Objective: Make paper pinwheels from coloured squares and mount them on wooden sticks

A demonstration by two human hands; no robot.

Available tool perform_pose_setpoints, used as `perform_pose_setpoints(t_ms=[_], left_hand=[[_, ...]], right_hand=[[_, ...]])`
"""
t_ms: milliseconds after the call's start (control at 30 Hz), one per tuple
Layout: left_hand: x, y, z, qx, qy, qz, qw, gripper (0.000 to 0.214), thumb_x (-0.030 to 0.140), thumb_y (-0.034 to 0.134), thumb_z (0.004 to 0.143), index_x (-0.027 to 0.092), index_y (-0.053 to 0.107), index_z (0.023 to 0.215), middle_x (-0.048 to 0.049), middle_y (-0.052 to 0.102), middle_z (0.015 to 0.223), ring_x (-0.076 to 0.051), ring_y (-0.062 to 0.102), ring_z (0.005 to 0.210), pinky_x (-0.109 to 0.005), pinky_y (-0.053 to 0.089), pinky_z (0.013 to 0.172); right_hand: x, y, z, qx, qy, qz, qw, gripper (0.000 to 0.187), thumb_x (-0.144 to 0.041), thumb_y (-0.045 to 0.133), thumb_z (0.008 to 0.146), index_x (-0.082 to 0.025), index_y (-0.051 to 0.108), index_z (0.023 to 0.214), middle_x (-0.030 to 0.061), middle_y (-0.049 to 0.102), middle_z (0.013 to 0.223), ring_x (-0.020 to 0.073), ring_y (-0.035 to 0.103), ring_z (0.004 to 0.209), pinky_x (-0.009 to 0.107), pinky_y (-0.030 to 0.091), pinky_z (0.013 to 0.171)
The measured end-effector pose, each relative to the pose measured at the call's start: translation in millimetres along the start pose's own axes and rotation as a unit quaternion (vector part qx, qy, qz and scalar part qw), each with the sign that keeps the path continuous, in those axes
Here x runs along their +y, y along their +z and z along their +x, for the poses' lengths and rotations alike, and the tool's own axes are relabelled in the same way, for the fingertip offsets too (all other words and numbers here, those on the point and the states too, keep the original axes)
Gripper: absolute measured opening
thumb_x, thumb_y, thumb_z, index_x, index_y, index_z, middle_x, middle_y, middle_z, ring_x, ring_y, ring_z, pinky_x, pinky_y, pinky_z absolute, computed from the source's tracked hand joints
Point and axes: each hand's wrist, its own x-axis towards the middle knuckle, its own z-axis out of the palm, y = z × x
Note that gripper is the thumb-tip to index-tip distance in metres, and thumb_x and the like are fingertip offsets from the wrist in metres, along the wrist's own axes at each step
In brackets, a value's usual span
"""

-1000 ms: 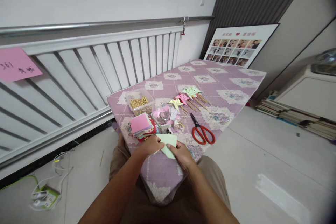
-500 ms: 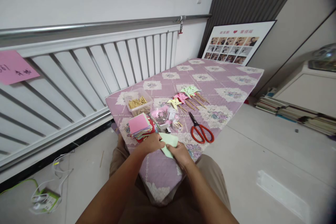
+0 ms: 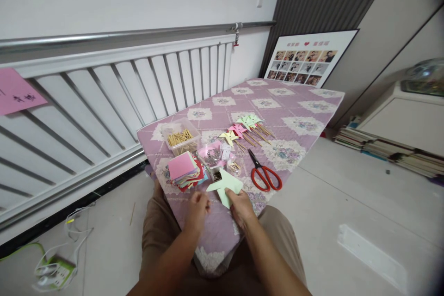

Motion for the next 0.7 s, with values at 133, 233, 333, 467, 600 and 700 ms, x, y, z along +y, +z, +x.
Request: perform_pose_setpoints(t_ms=[133, 233, 333, 467, 600, 700], left_hand=[[-8, 12.6, -17, -0.055, -0.055, -0.071, 0.994, 0.027, 0.042, 0.063, 0.071, 0.019, 0.054, 0.078, -0.0014, 0.062, 0.075, -0.012, 0.059, 0.067, -0.022, 0.045, 0.059], [2, 26.4, -14, -0.080, -0.078, -0.155, 0.982, 0.030, 0.034, 0.068, 0.068, 0.019, 0.058, 0.091, -0.0015, 0.065, 0.086, -0.011, 0.060, 0.073, -0.020, 0.044, 0.062], [10, 39.9, -6, -0.075, -0.089, -0.193, 0.974, 0.029, 0.031, 0.068, 0.068, 0.019, 0.058, 0.092, -0.0016, 0.066, 0.089, -0.011, 0.061, 0.071, -0.020, 0.044, 0.061], [14, 51.2, 0, -0.041, -0.086, -0.189, 0.977, 0.022, 0.027, 0.068, 0.069, 0.018, 0.059, 0.087, -0.0021, 0.067, 0.085, -0.011, 0.062, 0.071, -0.020, 0.046, 0.061], [15, 54.3, 2, -0.025, -0.088, -0.191, 0.977, 0.014, 0.020, 0.065, 0.071, 0.016, 0.059, 0.083, -0.0021, 0.067, 0.077, -0.012, 0.062, 0.066, -0.021, 0.047, 0.059], [17, 55.5, 4, -0.018, -0.096, -0.193, 0.976, 0.011, 0.017, 0.064, 0.072, 0.016, 0.059, 0.082, -0.0018, 0.067, 0.073, -0.012, 0.062, 0.062, -0.021, 0.048, 0.057]], right_hand=[[0, 1, 0, 0.009, 0.000, 0.015, 1.000, 0.030, -0.034, 0.073, 0.060, -0.017, 0.067, 0.084, 0.0062, 0.076, 0.079, 0.0216, 0.069, 0.064, 0.030, 0.053, 0.059], [-1, 2, -1, 0.012, -0.003, 0.025, 1.000, 0.027, -0.033, 0.073, 0.061, -0.018, 0.067, 0.082, 0.0056, 0.076, 0.079, 0.0212, 0.069, 0.064, 0.030, 0.053, 0.061], [-3, 4, -2, 0.018, -0.009, 0.034, 0.999, 0.028, -0.033, 0.072, 0.061, -0.017, 0.067, 0.084, 0.0060, 0.076, 0.082, 0.0214, 0.070, 0.068, 0.031, 0.054, 0.066], [-3, 5, -2, 0.021, -0.013, 0.035, 0.999, 0.028, -0.032, 0.073, 0.060, -0.016, 0.068, 0.084, 0.0069, 0.076, 0.082, 0.0221, 0.070, 0.069, 0.031, 0.054, 0.066], [0, 4, -1, 0.018, -0.017, 0.037, 0.999, 0.030, -0.032, 0.073, 0.061, -0.017, 0.068, 0.086, 0.0063, 0.076, 0.084, 0.0221, 0.070, 0.071, 0.031, 0.054, 0.068], [2, 3, 0, 0.013, -0.020, 0.037, 0.999, 0.031, -0.033, 0.073, 0.061, -0.017, 0.068, 0.086, 0.0059, 0.076, 0.083, 0.0217, 0.070, 0.070, 0.031, 0.054, 0.067]])
